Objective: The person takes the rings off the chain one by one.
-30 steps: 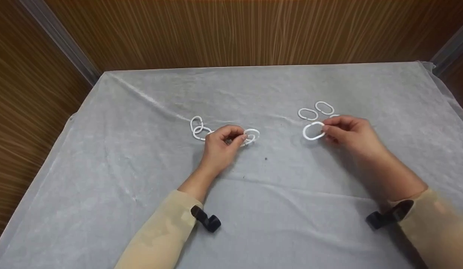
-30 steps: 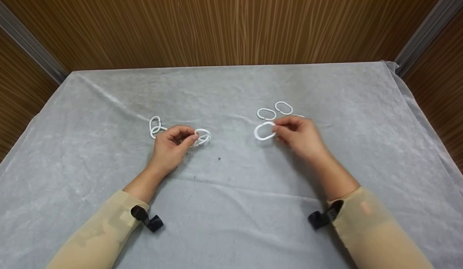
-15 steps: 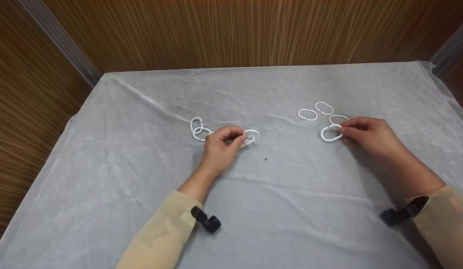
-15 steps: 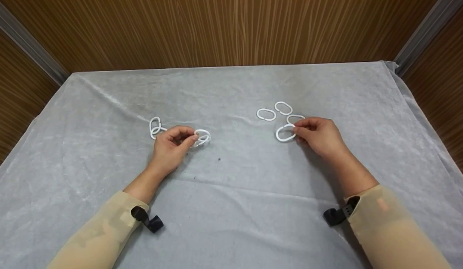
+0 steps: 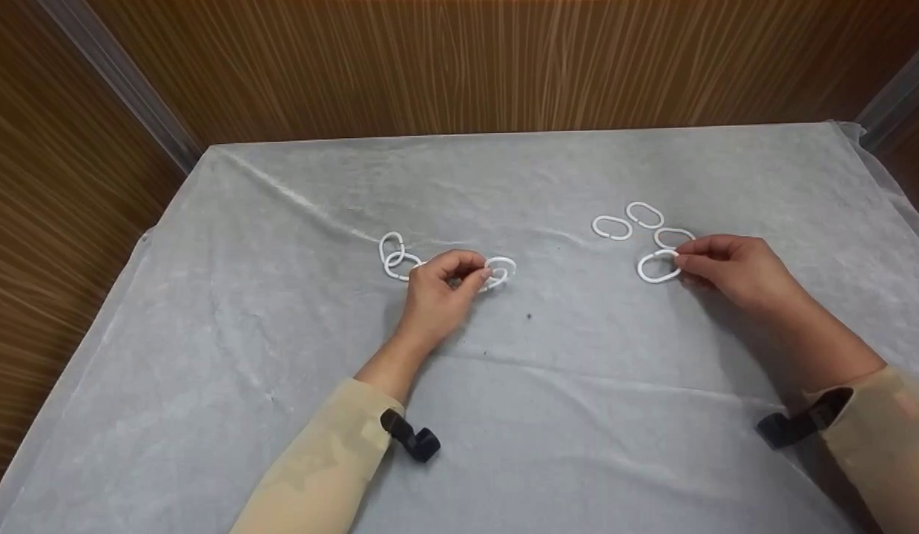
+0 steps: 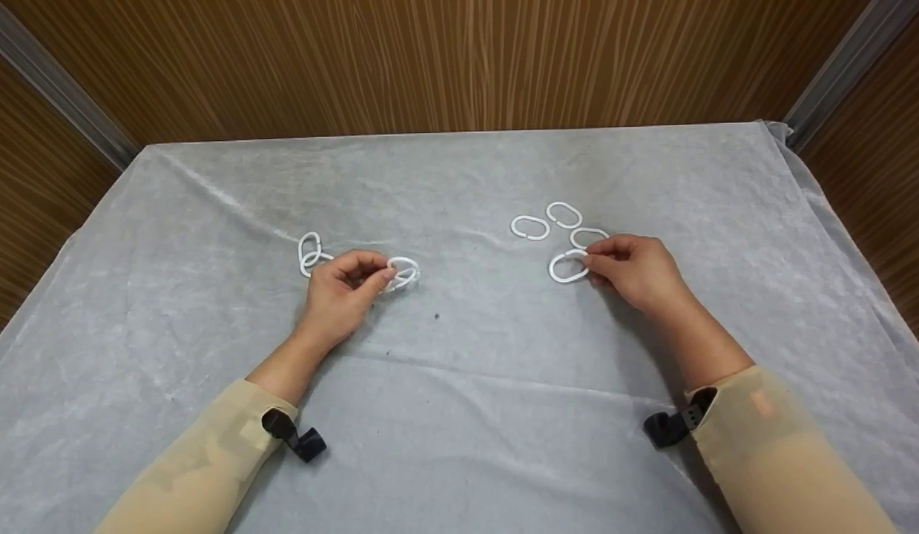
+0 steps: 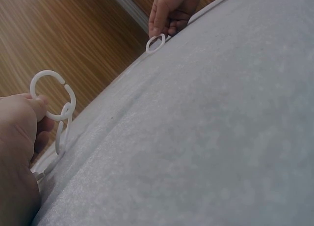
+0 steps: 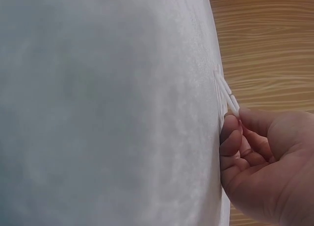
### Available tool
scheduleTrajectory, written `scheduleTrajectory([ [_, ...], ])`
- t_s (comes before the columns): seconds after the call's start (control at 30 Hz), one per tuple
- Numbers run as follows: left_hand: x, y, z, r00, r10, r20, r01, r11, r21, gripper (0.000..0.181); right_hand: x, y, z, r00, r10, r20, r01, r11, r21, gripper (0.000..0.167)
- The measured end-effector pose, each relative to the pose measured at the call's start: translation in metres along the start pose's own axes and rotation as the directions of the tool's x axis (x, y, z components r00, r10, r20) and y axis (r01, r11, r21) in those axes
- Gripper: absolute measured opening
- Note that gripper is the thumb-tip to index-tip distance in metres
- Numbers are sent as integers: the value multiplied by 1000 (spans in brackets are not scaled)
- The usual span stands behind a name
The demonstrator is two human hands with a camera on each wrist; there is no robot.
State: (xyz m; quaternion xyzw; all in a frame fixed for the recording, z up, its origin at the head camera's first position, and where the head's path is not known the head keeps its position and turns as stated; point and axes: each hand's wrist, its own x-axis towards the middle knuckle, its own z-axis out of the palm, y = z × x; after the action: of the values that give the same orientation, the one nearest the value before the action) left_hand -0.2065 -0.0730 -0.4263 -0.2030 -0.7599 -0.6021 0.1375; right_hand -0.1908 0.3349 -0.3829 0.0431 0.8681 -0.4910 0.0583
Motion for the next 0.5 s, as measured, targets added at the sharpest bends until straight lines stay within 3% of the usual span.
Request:
scheduleTrajectory([
  [0.5, -1, 1, 1, 1000, -19, -10, 19, 1000, -12, 6, -5, -6, -2, 996, -72, -43, 66, 989, -131, 32],
])
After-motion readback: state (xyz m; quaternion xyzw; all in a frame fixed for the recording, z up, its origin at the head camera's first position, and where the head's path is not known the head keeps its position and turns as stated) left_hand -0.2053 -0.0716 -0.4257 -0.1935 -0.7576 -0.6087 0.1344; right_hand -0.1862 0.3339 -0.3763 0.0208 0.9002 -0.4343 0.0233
